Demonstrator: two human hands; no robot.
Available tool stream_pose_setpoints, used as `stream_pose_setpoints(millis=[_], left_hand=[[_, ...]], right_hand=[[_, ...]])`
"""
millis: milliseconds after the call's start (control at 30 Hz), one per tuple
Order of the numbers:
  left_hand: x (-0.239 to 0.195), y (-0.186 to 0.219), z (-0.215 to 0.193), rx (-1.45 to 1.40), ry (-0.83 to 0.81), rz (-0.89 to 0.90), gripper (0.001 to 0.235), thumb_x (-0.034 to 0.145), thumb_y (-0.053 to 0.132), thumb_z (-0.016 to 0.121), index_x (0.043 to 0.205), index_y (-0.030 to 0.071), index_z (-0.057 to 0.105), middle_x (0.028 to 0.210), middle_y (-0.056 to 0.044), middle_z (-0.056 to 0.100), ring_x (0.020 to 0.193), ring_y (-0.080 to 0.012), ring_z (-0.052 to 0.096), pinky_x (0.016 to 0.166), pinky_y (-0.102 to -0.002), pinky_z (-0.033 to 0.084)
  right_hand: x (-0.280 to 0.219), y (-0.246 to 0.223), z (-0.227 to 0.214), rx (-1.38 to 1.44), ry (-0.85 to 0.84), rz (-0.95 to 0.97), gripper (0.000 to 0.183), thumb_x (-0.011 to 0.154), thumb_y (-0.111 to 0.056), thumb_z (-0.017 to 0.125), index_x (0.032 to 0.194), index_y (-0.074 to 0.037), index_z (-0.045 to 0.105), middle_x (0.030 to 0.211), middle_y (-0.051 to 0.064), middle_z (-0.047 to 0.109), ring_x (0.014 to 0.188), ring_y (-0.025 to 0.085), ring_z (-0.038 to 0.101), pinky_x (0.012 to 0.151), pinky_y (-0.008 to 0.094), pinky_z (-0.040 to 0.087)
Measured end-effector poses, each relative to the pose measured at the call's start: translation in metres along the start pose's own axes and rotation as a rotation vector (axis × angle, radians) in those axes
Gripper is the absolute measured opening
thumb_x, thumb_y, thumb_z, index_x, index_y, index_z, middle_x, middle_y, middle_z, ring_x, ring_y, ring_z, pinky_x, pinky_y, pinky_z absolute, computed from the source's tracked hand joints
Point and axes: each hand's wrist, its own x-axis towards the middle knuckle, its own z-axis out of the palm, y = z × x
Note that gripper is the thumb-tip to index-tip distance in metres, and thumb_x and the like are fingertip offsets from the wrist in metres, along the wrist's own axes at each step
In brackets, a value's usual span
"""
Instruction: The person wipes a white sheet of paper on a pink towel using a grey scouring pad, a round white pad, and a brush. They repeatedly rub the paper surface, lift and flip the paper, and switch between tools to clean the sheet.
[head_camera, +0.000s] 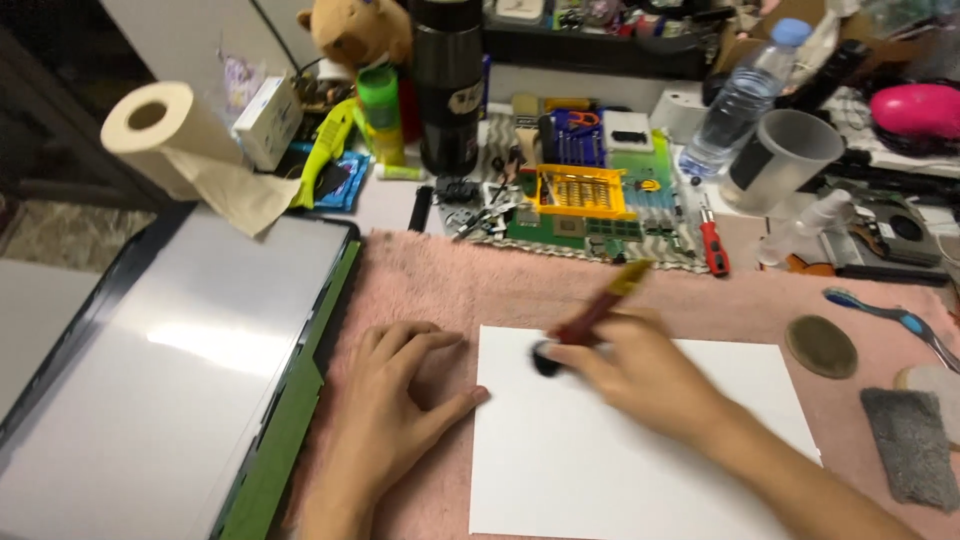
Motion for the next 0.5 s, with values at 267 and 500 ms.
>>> stream_pose_setpoints(millis=[267, 500], left_hand=[[0.003, -0.001, 0.005, 0.024, 0.017, -0.015, 0.047, 0.084, 0.054, 0.096, 0.121, 0.025, 0.092, 0.126, 0.005, 0.080, 0.127, -0.0231, 0.065, 0.110, -0.043, 0.050], [0.003, -0.008, 0.010, 0.029, 0.033, 0.036, 0.043, 0.083, 0.048, 0.098, 0.119, 0.025, 0.094, 0.122, 0.004, 0.081, 0.125, -0.0205, 0.070, 0.111, -0.040, 0.051]], right_hand=[[-0.091, 0.139, -0.108, -0.239, 0.345, 0.275, 0.027, 0.090, -0.034, 0.091, 0.112, -0.022, 0.100, 0.104, -0.002, 0.101, 0.106, 0.013, 0.088, 0.105, 0.030, 0.058], [-0.097, 0.116, -0.120, -0.137, 0.246, 0.457, 0.025, 0.100, -0.033, 0.084, 0.118, -0.024, 0.098, 0.102, 0.001, 0.105, 0.099, 0.011, 0.095, 0.098, 0.023, 0.058]])
